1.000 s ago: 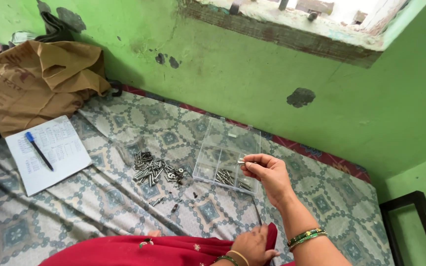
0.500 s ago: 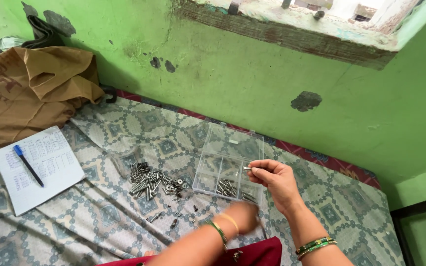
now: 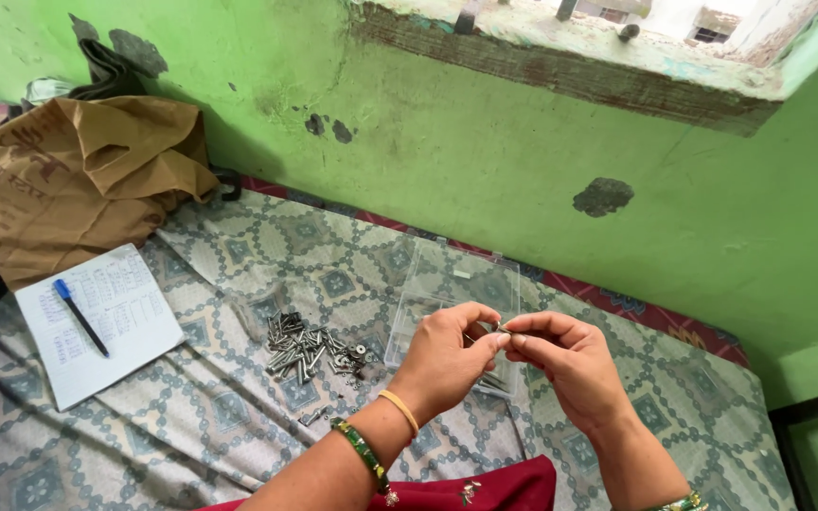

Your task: The person sits on a bed and assembles small metal hardware components by hand. They pick up screws and nuts, thread them together, and place the assembled pieces into a clear plastic compartment box.

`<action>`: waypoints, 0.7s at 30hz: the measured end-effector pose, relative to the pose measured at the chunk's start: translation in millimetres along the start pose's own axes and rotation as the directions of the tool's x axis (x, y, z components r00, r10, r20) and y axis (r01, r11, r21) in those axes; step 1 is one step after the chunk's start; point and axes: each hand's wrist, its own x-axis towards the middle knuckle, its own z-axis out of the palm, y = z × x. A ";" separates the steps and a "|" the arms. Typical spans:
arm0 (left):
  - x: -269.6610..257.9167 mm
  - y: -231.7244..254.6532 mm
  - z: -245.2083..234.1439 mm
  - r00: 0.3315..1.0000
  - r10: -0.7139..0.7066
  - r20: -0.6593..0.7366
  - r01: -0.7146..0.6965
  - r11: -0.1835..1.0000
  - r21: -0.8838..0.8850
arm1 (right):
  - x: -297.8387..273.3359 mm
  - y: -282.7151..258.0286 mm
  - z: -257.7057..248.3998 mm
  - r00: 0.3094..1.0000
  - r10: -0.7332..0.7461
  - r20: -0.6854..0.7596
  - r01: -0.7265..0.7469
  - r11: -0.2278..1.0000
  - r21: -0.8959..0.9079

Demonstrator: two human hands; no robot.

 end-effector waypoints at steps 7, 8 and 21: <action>-12.3 -1.2 -10.1 1.000 0.006 -0.029 -0.007 0.999 -0.034 | -7.7 -0.2 11.1 0.995 -0.005 0.097 0.007 1.000 -0.020; -14.7 -2.0 -13.4 0.999 -0.013 -0.036 0.012 1.000 -0.025 | -8.5 0.2 14.9 0.994 0.004 0.105 -0.002 1.000 -0.014; -7.7 -7.8 -23.6 1.000 0.013 0.018 -0.006 0.945 -0.327 | -8.1 -9.1 28.8 0.989 0.074 0.126 -0.096 0.978 0.186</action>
